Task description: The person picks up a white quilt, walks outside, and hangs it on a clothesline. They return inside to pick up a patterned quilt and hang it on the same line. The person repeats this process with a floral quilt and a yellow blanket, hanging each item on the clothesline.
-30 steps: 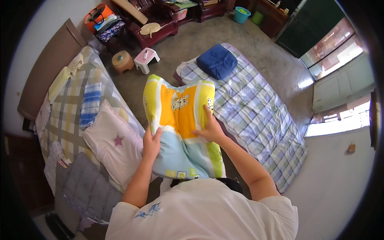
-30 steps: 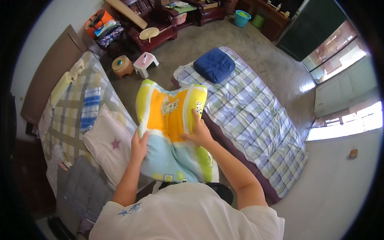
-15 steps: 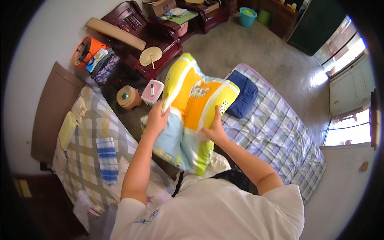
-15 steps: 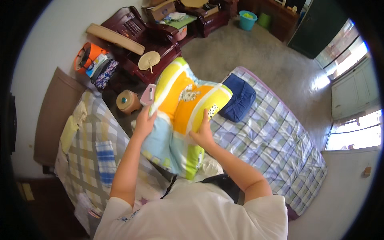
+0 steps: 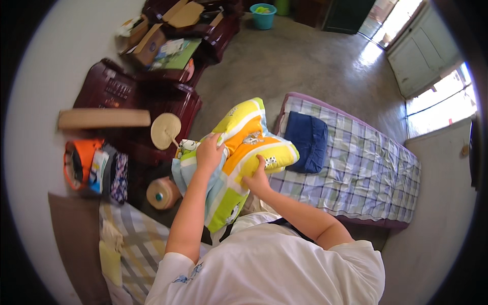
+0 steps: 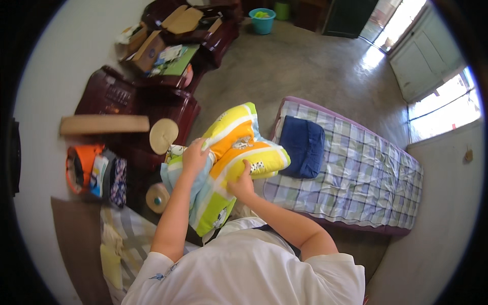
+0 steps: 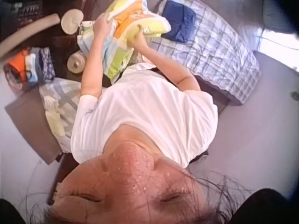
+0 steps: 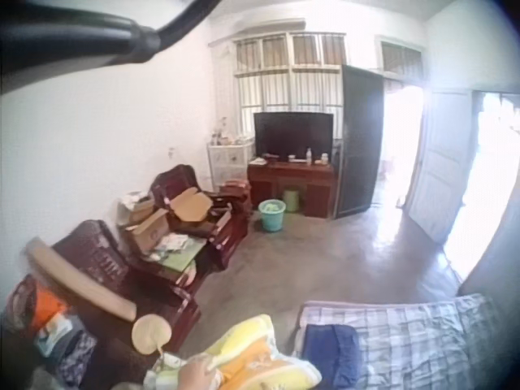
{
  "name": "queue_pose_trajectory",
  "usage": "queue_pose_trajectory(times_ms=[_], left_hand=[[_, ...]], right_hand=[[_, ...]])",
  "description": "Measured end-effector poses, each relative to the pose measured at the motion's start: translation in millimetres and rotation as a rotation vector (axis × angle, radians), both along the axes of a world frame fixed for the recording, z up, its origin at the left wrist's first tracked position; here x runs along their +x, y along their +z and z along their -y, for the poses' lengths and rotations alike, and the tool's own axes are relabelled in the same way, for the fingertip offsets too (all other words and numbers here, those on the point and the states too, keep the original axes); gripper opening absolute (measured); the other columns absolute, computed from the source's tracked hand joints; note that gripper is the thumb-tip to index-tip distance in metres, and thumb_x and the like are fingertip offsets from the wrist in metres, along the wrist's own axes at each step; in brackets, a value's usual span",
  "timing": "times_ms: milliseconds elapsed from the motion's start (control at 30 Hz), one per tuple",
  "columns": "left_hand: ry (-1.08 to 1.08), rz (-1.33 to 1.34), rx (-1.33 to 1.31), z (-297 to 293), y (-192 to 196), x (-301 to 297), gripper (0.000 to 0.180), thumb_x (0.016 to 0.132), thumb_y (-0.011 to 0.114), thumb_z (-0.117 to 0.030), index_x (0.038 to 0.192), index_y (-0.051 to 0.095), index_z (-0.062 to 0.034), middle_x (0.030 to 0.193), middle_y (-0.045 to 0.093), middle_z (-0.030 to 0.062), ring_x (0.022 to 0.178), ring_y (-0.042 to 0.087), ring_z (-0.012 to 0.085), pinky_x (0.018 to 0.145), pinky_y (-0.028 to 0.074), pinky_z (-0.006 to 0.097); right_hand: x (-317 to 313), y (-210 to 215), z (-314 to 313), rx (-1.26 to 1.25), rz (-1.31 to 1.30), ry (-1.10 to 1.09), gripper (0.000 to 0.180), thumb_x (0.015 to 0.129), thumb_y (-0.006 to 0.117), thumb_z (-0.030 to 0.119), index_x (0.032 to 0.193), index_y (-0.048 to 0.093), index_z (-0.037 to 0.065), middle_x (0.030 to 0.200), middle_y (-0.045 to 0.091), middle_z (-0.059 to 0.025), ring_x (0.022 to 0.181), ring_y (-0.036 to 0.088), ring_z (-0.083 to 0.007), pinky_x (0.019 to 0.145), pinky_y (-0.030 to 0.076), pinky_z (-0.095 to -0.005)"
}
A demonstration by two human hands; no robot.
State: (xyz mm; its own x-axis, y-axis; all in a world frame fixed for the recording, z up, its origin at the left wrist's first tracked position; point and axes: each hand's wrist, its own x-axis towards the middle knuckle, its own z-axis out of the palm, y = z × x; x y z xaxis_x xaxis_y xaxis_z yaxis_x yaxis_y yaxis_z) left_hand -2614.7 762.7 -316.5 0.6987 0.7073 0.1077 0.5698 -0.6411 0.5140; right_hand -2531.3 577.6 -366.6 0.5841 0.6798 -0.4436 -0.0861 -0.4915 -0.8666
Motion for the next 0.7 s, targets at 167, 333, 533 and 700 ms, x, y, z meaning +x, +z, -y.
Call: queue_pose_trajectory(times_ms=[167,333,533,700], left_hand=[[-0.198,-0.013,0.029,-90,2,89,0.036,0.084,0.067,-0.02,0.117,0.063,-0.0066,0.112,0.066,0.016,0.1,0.063,0.0358,0.084,0.05,0.046],[-0.346,-0.11,0.03,-181,-25,212,0.038,0.084,0.067,-0.022,0.119,0.064,-0.0077,0.114,0.066,0.0156,0.101,0.063,0.0353,0.086,0.051,0.046],[-0.506,-0.222,0.03,-277,-10,406,0.04,0.083,0.069,-0.023,0.119,0.064,-0.0074,0.113,0.066,0.0147,0.102,0.063,0.0341,0.086,0.051,0.046],[-0.705,-0.143,0.052,-306,23,569,0.04,0.082,0.069,-0.02,0.119,0.064,-0.006,0.11,0.066,0.0144,0.1,0.063,0.0337,0.085,0.051,0.045]], right_hand=[[51,-11,-85,0.054,-0.169,-0.301,0.085,0.081,0.067,0.011,0.147,0.013,0.011,0.118,0.054,-0.0234,0.107,0.059,-0.0311,0.09,0.05,-0.0367],[140,-36,-180,-0.03,-0.127,-0.456,0.086,0.081,0.069,0.023,0.147,0.015,0.015,0.119,0.058,-0.033,0.109,0.06,-0.0457,0.094,0.049,-0.0466],[307,-48,-278,-0.015,-0.125,-0.528,0.077,0.085,0.065,0.02,0.146,0.019,0.013,0.107,0.059,-0.0218,0.097,0.061,-0.0321,0.085,0.05,-0.0395],[441,-18,-311,0.001,-0.088,-0.777,0.073,0.083,0.067,0.021,0.142,0.023,0.014,0.112,0.061,-0.0311,0.105,0.062,-0.0438,0.092,0.048,-0.0458]])
